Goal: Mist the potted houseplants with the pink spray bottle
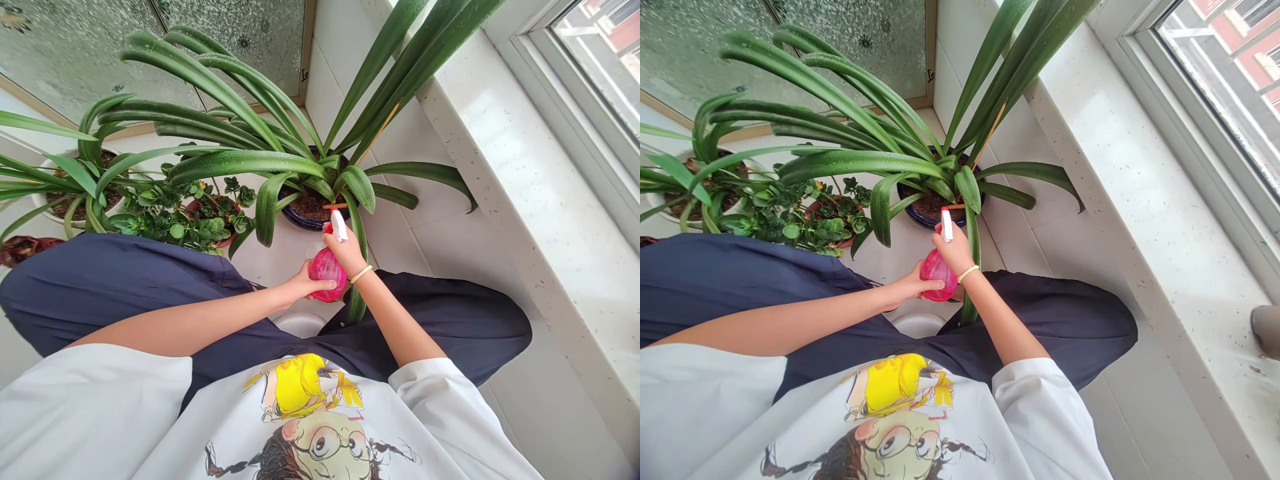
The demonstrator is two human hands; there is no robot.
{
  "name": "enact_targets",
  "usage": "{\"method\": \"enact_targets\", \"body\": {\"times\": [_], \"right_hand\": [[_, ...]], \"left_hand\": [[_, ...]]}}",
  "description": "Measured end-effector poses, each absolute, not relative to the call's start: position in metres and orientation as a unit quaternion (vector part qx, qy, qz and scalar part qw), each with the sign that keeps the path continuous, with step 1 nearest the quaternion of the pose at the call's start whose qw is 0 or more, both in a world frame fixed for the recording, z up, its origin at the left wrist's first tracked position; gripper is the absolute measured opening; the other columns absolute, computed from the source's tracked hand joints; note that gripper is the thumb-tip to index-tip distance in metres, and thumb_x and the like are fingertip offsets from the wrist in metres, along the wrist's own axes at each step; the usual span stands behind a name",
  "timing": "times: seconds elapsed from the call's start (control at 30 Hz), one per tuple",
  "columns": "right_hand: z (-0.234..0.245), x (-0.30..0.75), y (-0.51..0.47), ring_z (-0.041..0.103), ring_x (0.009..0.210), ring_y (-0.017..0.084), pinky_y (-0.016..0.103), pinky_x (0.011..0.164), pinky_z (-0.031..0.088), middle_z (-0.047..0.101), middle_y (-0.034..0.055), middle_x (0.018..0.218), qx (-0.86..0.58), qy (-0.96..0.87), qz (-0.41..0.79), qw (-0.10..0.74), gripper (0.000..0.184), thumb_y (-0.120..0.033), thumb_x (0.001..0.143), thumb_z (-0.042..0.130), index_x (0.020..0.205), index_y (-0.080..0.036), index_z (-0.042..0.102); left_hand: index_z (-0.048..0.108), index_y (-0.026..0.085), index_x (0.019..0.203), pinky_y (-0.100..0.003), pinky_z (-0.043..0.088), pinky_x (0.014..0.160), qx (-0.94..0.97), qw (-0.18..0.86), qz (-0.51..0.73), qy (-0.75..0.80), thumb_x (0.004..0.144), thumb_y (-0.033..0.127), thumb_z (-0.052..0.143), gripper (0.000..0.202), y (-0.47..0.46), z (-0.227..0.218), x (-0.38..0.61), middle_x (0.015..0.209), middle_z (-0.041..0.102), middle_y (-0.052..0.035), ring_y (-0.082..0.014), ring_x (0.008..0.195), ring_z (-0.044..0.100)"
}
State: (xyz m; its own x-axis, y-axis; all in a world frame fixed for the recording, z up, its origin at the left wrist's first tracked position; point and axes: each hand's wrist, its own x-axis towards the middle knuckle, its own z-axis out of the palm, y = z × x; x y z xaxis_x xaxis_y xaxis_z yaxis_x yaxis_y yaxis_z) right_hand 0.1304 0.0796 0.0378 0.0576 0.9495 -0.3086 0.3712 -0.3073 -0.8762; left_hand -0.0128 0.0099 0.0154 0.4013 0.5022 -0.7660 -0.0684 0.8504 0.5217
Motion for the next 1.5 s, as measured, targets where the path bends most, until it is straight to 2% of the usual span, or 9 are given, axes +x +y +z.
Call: {"method": "enact_targets", "body": {"times": [0.1,0.23,0.37,0.5,0.77,0.9,1.03,1.27,1.5], "right_hand": [[0.042,0.132,0.081,0.059,0.085,0.021,0.037,0.084,0.046,0.067,0.0031,0.093,-0.627,-0.500,0.494,0.336,0.026,-0.040,0.072,0.060,0.091,-0.023,0.062],[0.046,0.130,0.081,0.057,0.080,0.021,0.037,0.080,0.045,0.065,0.0031,0.084,-0.637,-0.528,0.460,0.323,0.030,-0.052,0.079,0.057,0.084,-0.023,0.060],[0.039,0.129,0.080,0.054,0.072,0.019,0.036,0.072,0.044,0.060,0.0011,0.072,-0.671,-0.508,0.445,0.307,0.025,-0.047,0.081,0.055,0.074,-0.023,0.053],[0.033,0.134,0.079,0.050,0.068,0.017,0.033,0.065,0.042,0.055,0.0004,0.073,-0.657,-0.472,0.472,0.351,0.027,-0.051,0.081,0.058,0.080,-0.024,0.051],[0.028,0.143,0.080,0.050,0.066,0.016,0.032,0.063,0.044,0.051,-0.0006,0.070,-0.663,-0.448,0.449,0.398,0.024,-0.044,0.083,0.059,0.076,-0.025,0.047],[0.025,0.145,0.082,0.055,0.071,0.017,0.032,0.064,0.047,0.058,0.0016,0.079,-0.664,-0.433,0.454,0.407,0.025,-0.046,0.080,0.062,0.087,-0.023,0.054],[0.025,0.144,0.083,0.059,0.078,0.018,0.034,0.071,0.050,0.064,0.0046,0.091,-0.651,-0.435,0.453,0.427,0.040,-0.051,0.077,0.067,0.102,-0.021,0.059],[0.030,0.138,0.081,0.052,0.064,0.018,0.036,0.063,0.046,0.057,0.0014,0.069,-0.685,-0.442,0.443,0.372,0.030,-0.052,0.083,0.061,0.078,-0.023,0.057],[0.032,0.136,0.091,0.055,0.075,0.018,0.035,0.070,0.046,0.064,0.0031,0.085,-0.625,-0.460,0.523,0.352,0.039,-0.058,0.075,0.069,0.090,-0.023,0.060]], "left_hand": [[0.049,0.020,0.134,-0.034,0.054,0.076,0.291,0.761,0.192,0.547,0.057,0.042,0.097,0.094,0.009,0.018,-0.012,0.131,0.061,-0.0167,-0.0307,0.108,0.064],[0.045,0.018,0.136,-0.033,0.054,0.068,0.321,0.743,0.170,0.562,0.055,0.046,0.096,0.100,0.007,0.017,-0.013,0.134,0.060,-0.0182,-0.0280,0.101,0.066],[0.046,0.019,0.139,-0.029,0.051,0.062,0.341,0.746,0.164,0.548,0.057,0.051,0.093,0.099,0.005,0.015,-0.012,0.130,0.062,-0.0169,-0.0247,0.095,0.067],[0.049,0.018,0.137,-0.028,0.049,0.058,0.352,0.741,0.154,0.551,0.060,0.054,0.091,0.095,0.008,0.020,-0.013,0.133,0.062,-0.0176,-0.0269,0.099,0.067],[0.052,0.018,0.135,-0.028,0.051,0.062,0.377,0.733,0.155,0.544,0.055,0.052,0.092,0.096,0.021,0.025,-0.012,0.132,0.064,-0.0159,-0.0269,0.100,0.067],[0.057,0.020,0.132,-0.026,0.045,0.053,0.394,0.746,0.150,0.515,0.060,0.056,0.089,0.087,0.024,0.022,-0.010,0.121,0.069,-0.0137,-0.0228,0.085,0.068],[0.058,0.020,0.130,-0.026,0.044,0.051,0.381,0.757,0.142,0.512,0.061,0.058,0.087,0.084,0.022,0.018,-0.009,0.113,0.071,-0.0129,-0.0192,0.073,0.066],[0.049,0.019,0.135,-0.028,0.048,0.058,0.359,0.738,0.151,0.551,0.056,0.053,0.091,0.096,0.014,0.014,-0.009,0.128,0.064,-0.0164,-0.0230,0.088,0.068],[0.051,0.019,0.130,-0.024,0.040,0.050,0.345,0.738,0.161,0.557,0.064,0.056,0.086,0.084,0.012,0.019,-0.010,0.121,0.067,-0.0148,-0.0193,0.081,0.065]]}}
